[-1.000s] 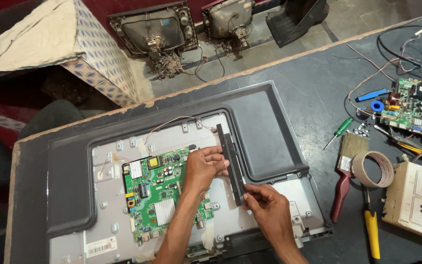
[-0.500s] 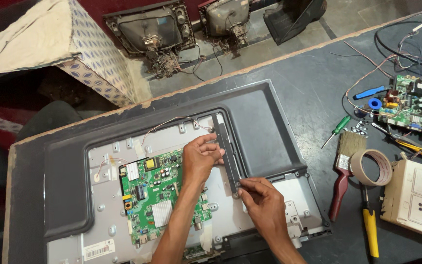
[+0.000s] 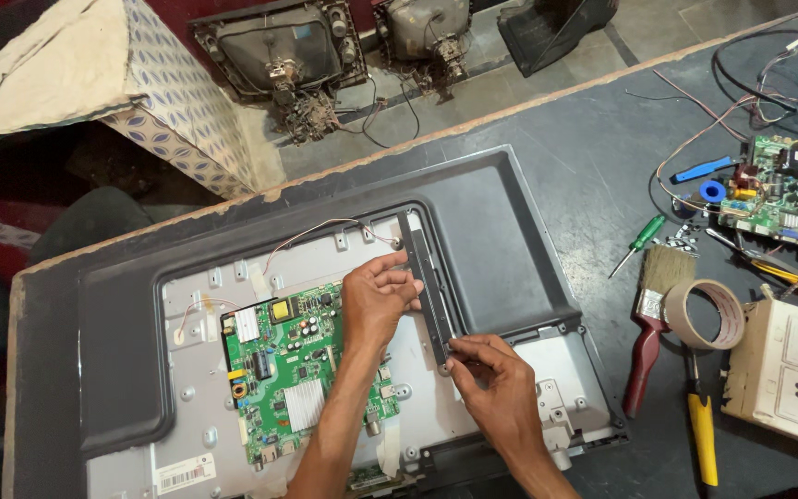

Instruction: The person handles a green circuit board and a black metal bracket over an open electronic device chassis. They attempt to align the bracket with the board, then remove it and place it aside before repositioning the board within the chassis.

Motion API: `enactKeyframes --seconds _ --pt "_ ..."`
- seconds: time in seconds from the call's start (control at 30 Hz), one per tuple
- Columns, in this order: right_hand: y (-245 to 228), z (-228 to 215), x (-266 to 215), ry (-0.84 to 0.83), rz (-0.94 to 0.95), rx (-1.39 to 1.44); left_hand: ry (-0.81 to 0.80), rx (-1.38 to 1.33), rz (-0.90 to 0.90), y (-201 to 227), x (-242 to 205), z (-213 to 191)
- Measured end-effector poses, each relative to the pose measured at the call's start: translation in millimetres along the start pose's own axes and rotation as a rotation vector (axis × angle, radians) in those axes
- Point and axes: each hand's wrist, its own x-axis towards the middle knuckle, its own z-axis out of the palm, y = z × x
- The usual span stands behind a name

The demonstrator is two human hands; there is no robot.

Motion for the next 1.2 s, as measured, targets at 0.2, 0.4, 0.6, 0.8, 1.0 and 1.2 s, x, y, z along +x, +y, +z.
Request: enactKeyframes --seconds 0.2,0.4,0.6,0.8,1.0,1.2 --pt "6 -1 -2 0.006 -0.049 0.129 0.004 0.008 -0.006 -1 1 -1" --pt "12 -12 -4 0.127 -0.032 0.105 0.006 0.003 0.003 -3 3 -2" --pt "9 -13 -5 0.121 -0.041 0.064 0.013 0.005 -0.003 6 -1 2" --pt "10 -14 -6 0.127 -0.053 0.074 0.067 -0.172 0.019 26 5 -7" --pt "10 -13 -4 0.133 -0.043 0.075 0.052 -0.183 0.051 32 3 -20" --pt "9 -13 -4 0.140 -0.044 0.046 0.042 -0.048 -0.076 12 -13 -2"
